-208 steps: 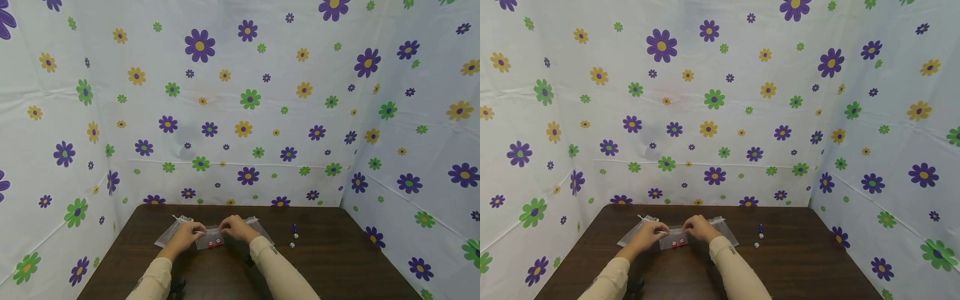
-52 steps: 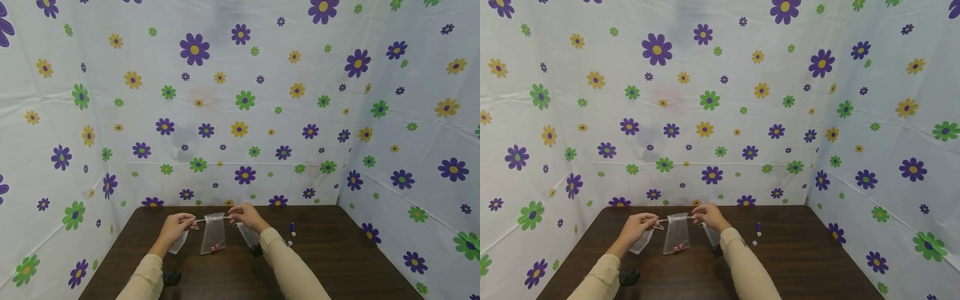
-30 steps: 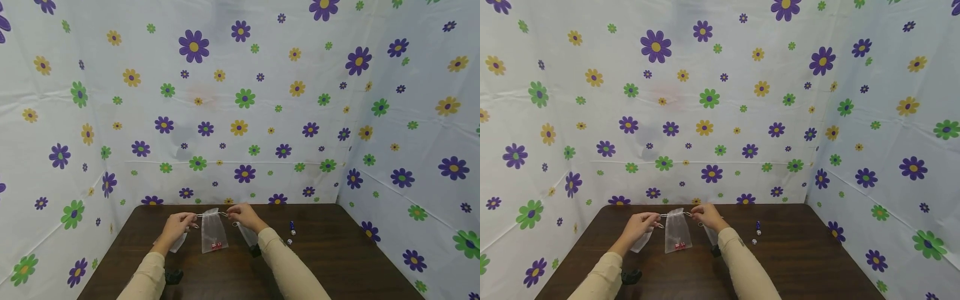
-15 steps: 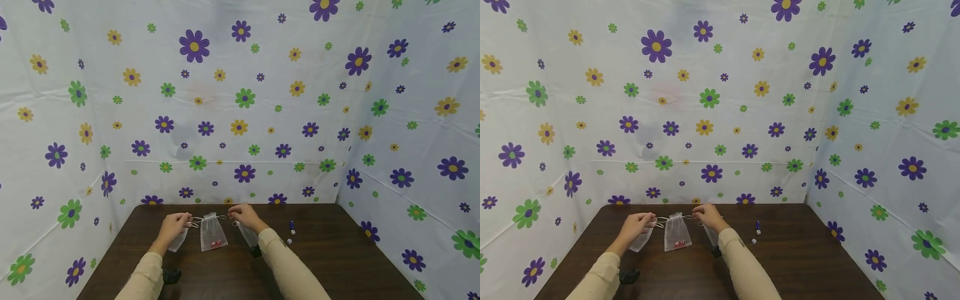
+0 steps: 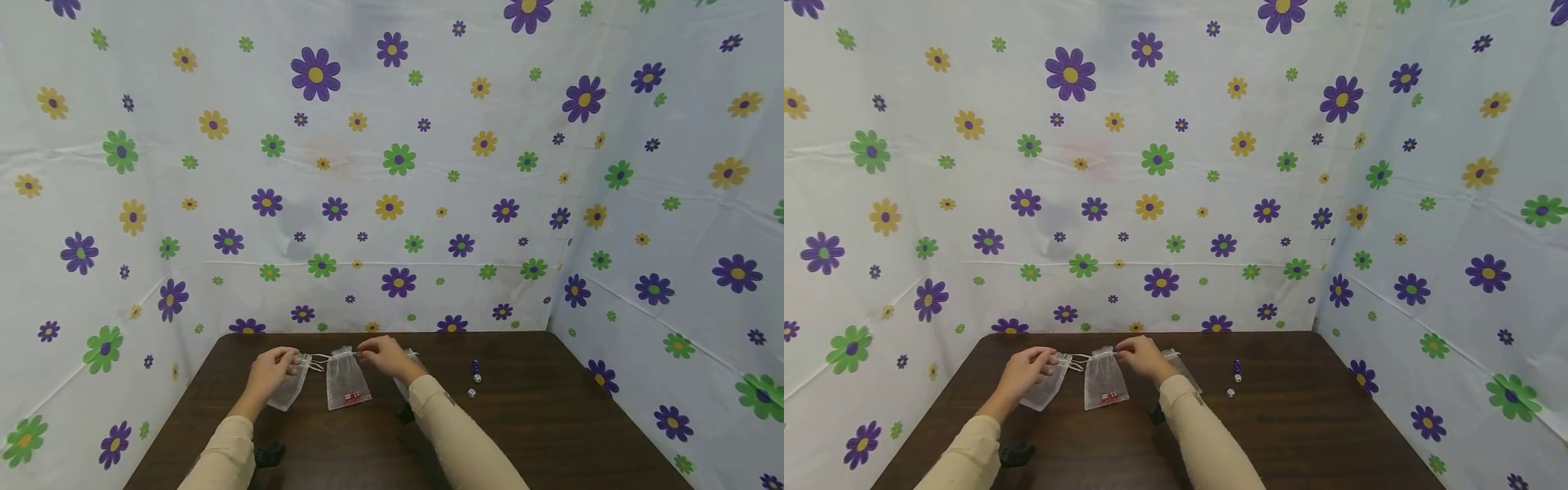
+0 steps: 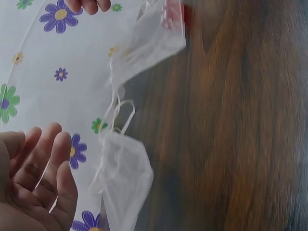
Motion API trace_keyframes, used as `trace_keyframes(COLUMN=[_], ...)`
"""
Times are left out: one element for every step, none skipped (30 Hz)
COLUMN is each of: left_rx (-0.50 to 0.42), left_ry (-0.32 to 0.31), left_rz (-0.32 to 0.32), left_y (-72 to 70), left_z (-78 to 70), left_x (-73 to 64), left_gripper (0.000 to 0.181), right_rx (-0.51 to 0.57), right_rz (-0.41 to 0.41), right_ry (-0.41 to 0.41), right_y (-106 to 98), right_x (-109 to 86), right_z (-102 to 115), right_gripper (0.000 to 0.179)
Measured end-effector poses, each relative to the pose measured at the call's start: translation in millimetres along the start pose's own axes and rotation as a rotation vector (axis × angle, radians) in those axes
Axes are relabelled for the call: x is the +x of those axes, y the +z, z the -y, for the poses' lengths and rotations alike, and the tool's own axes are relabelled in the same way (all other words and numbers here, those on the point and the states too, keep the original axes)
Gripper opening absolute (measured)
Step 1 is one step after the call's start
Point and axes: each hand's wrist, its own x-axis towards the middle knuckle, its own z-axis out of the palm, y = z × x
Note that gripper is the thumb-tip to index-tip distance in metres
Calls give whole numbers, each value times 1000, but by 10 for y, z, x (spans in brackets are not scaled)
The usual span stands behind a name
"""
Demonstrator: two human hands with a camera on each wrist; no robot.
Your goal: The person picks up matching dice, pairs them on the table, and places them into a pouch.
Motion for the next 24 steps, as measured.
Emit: trace_keyframes(left_rx=[12, 28, 51, 67, 89, 110, 132, 159, 189, 217, 246, 271, 300, 326, 347, 364, 378, 388, 395, 398, 399, 397, 394, 392], left_ry=[1, 1, 5, 6, 12, 15, 21, 23, 24, 22, 20, 18, 17, 14, 12, 13, 18, 21, 28, 32, 36, 35, 34, 30], left_rz=[-8, -15, -23, -30, -37, -41, -42, -43, -40, -34, -25, -15, -8, -2, 3, 6, 9, 13, 19, 25, 33, 42, 50, 59], left_y=[-29, -60, -92, -122, -153, -183, -213, -243, -270, -305, -340, -375, -408, -438, -465, -484, -498, -503, -498, -488, -473, -452, -432, -412], left_z=[21, 41, 66, 92, 116, 136, 156, 175, 193, 214, 229, 240, 250, 260, 268, 277, 281, 291, 300, 315, 329, 347, 361, 381], left_x=[5, 5, 9, 15, 19, 17, 18, 19, 18, 12, 5, -1, -3, -4, -2, 8, 17, 32, 46, 63, 79, 95, 106, 116], left_gripper=[30, 30, 29, 29, 28, 28, 28, 27, 27, 28, 28, 29, 29, 29, 29, 29, 28, 28, 27, 27, 27, 27, 27, 27], right_rx=[9, 15, 22, 33, 35, 47, 51, 57, 70, 76, 76, 84, 92, 100, 105, 109, 126, 145, 161, 169, 173, 167, 161, 142], right_rz=[6, 13, 20, 26, 33, 44, 53, 60, 68, 77, 87, 95, 107, 119, 132, 142, 153, 160, 163, 163, 163, 165, 170, 174], right_ry=[-8, -10, -9, -11, -13, -7, -4, -3, -1, -4, -5, -6, -7, -8, -7, -10, -4, 6, 15, 26, 39, 51, 66, 76], right_y=[28, 56, 84, 111, 139, 167, 195, 224, 254, 296, 339, 382, 426, 472, 518, 567, 614, 660, 707, 753, 797, 840, 879, 915], right_x=[11, 21, 31, 39, 47, 52, 58, 66, 75, 86, 101, 116, 134, 152, 171, 191, 208, 224, 238, 251, 260, 268, 272, 276], right_z=[23, 47, 70, 96, 120, 144, 167, 189, 208, 230, 249, 272, 294, 314, 334, 351, 367, 381, 388, 393, 398, 401, 403, 404], right_gripper=[23, 23, 24, 24, 24, 24, 24, 24, 24, 23, 23, 22, 22, 22, 22, 22, 23, 23, 24, 25, 25, 25, 26, 26])
